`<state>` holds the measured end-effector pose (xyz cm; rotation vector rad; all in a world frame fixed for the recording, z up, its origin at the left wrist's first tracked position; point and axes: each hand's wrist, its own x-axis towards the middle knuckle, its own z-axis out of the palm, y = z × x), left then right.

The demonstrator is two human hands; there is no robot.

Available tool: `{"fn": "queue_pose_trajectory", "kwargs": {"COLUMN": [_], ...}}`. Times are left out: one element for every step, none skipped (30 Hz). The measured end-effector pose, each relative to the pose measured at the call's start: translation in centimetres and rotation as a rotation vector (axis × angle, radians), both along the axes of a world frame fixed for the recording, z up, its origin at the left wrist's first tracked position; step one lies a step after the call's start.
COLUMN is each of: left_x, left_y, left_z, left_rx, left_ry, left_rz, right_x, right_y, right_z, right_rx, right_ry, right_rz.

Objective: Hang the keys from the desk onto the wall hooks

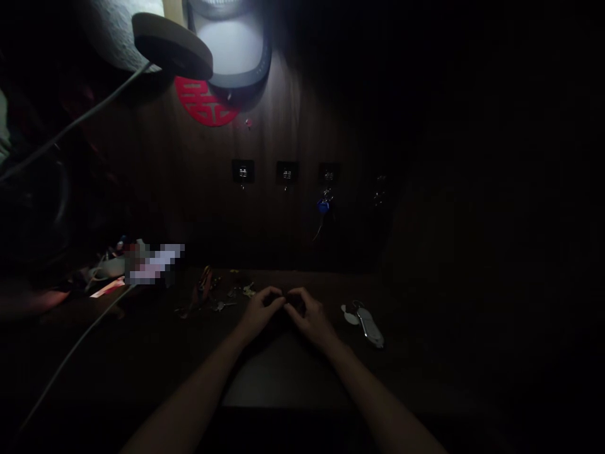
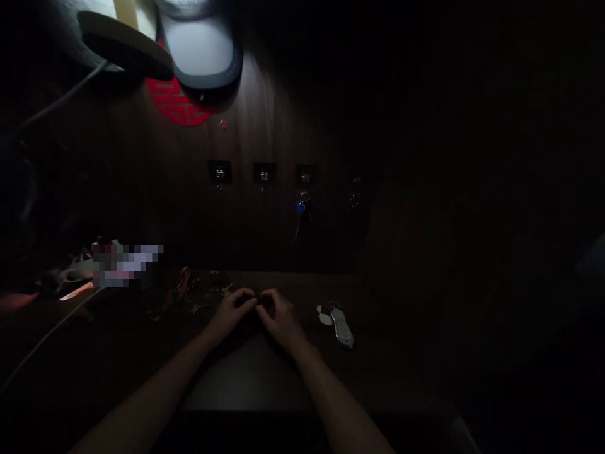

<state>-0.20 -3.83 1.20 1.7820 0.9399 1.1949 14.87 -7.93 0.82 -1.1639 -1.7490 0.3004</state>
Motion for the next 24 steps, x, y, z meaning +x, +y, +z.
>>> {"fn": "queue_pose_trajectory", "kwargs": {"left_x": [0.0,0.0,0.0,0.1,0.1,0.1,0.1,0.1,0.1,0.2,0.2,0.2,0.1,0.1,0.1,0.0,-0.1,-0.1,-0.2,-0.3,-0.3,-0.4,-0.4,-0.4], "left_y": [0.1,0.2,0.2,0.2,0.2,0.2,0.1,0.1,0.0,-0.1,-0.1,-0.1,-0.1,-0.1,0.0,0.0,0.0,0.0,0.0,0.0,0.0,0.0,0.0,0.0], "left_z": [-0.1,-0.2,-0.2,-0.2,-0.2,-0.2,-0.1,-0.1,0.0,0.0,0.0,0.0,-0.1,-0.1,-0.1,-0.1,-0.1,0.0,0.0,0.1,0.1,0.2,0.3,0.3], "left_rx": [-0.001,-0.003,-0.005,-0.004,-0.001,0.002,0.007,0.014,0.021,0.029,0.037,0.045,0.054,0.062,0.07,0.078,0.087,0.097,0.106,0.112,0.116,0.118,0.119,0.119], "left_ry": [-0.01,-0.018,-0.023,-0.026,-0.026,-0.023,-0.017,-0.011,-0.003,0.005,0.012,0.019,0.028,0.037,0.047,0.059,0.073,0.088,0.103,0.119,0.131,0.14,0.144,0.147], "left_rz": [-0.003,-0.004,-0.005,-0.004,-0.006,-0.011,-0.018,-0.025,-0.033,-0.039,-0.042,-0.041,-0.037,-0.028,-0.015,0.0,0.016,0.032,0.047,0.059,0.071,0.083,0.094,0.101], "right_x": [-0.1,-0.1,-0.1,-0.1,-0.1,-0.1,-0.1,-0.1,-0.1,-0.1,-0.1,-0.1,-0.1,0.0,0.1,0.3,0.5,0.8,1.1,1.5,2.1,2.6,3.3,4.0], "right_y": [0.0,0.0,0.1,0.1,0.1,0.1,0.0,0.0,0.0,0.0,0.0,0.0,0.0,0.0,0.1,0.1,0.1,0.3,0.4,0.6,0.8,1.1,1.4,1.7], "right_z": [0.0,0.0,0.0,0.1,0.2,0.3,0.4,0.5,0.5,0.6,0.6,0.6,0.7,0.7,0.8,0.9,0.9,1.0,1.0,1.1,1.1,1.2,1.4,1.6], "right_rx": [-0.005,-0.013,-0.022,-0.03,-0.039,-0.048,-0.057,-0.07,-0.084,-0.098,-0.113,-0.123,-0.128,-0.13,-0.13,-0.128,-0.124,-0.119,-0.111,-0.098,-0.077,-0.051,-0.019,0.014], "right_ry": [0.004,0.013,0.025,0.04,0.055,0.073,0.094,0.118,0.144,0.169,0.192,0.212,0.23,0.249,0.273,0.305,0.345,0.391,0.436,0.48,0.518,0.548,0.573,0.599], "right_rz": [0.002,-0.001,-0.009,-0.019,-0.027,-0.034,-0.04,-0.043,-0.042,-0.037,-0.026,-0.014,-0.003,-0.002,-0.012,-0.034,-0.062,-0.093,-0.121,-0.15,-0.177,-0.205,-0.232,-0.259]}}
